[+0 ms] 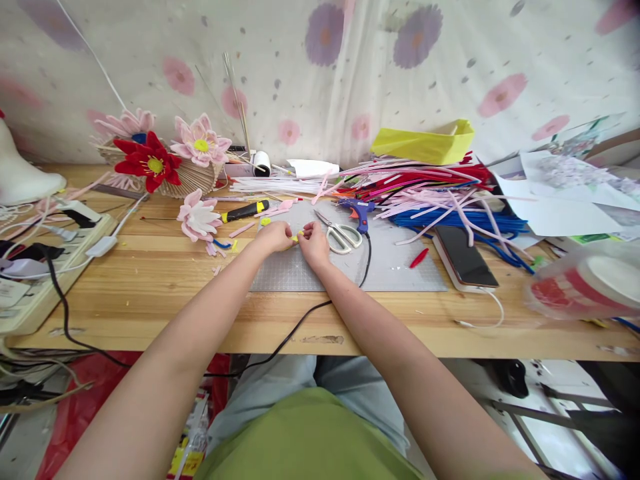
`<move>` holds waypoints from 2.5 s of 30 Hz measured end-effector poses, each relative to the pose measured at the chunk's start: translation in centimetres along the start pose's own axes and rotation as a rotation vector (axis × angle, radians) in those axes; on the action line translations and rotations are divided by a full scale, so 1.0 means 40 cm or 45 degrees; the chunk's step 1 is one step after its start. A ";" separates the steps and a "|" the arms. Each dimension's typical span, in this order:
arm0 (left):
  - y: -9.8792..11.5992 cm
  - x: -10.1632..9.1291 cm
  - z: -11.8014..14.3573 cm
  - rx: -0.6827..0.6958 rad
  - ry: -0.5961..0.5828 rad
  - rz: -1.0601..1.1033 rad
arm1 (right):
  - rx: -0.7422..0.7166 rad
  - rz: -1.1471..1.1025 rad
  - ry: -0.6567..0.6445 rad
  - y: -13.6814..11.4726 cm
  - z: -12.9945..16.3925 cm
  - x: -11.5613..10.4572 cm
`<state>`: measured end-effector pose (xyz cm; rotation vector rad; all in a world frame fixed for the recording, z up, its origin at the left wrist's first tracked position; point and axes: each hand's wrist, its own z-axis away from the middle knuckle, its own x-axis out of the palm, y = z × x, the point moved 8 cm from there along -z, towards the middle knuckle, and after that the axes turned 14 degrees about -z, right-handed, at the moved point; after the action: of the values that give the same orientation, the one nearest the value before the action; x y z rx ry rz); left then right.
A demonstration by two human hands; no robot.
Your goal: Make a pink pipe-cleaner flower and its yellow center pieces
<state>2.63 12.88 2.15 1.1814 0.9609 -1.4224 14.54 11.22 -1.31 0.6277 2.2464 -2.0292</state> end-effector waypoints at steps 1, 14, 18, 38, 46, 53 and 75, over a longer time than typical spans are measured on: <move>-0.003 -0.001 0.000 -0.009 0.004 0.025 | -0.003 0.003 0.004 -0.001 0.001 -0.001; 0.004 0.010 -0.007 -0.111 -0.140 -0.106 | -0.001 -0.027 -0.017 0.005 0.001 0.006; 0.011 0.017 -0.017 -0.084 -0.156 -0.159 | -0.109 -0.034 -0.022 -0.009 0.004 -0.003; 0.023 -0.033 0.091 0.194 0.462 0.022 | -0.678 0.446 -0.619 -0.132 0.029 0.012; -0.026 0.047 0.113 0.089 0.530 0.352 | -0.653 0.415 -0.520 -0.087 0.052 0.002; -0.043 0.057 0.114 0.037 0.519 0.488 | -0.615 0.403 -0.532 -0.077 0.051 0.009; -0.039 0.072 0.103 0.065 0.557 0.517 | -0.414 0.142 -0.511 -0.034 0.023 -0.008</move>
<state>0.32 8.60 0.15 1.6604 0.9095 -0.8857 14.19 10.15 -0.03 0.2790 2.1671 -1.5228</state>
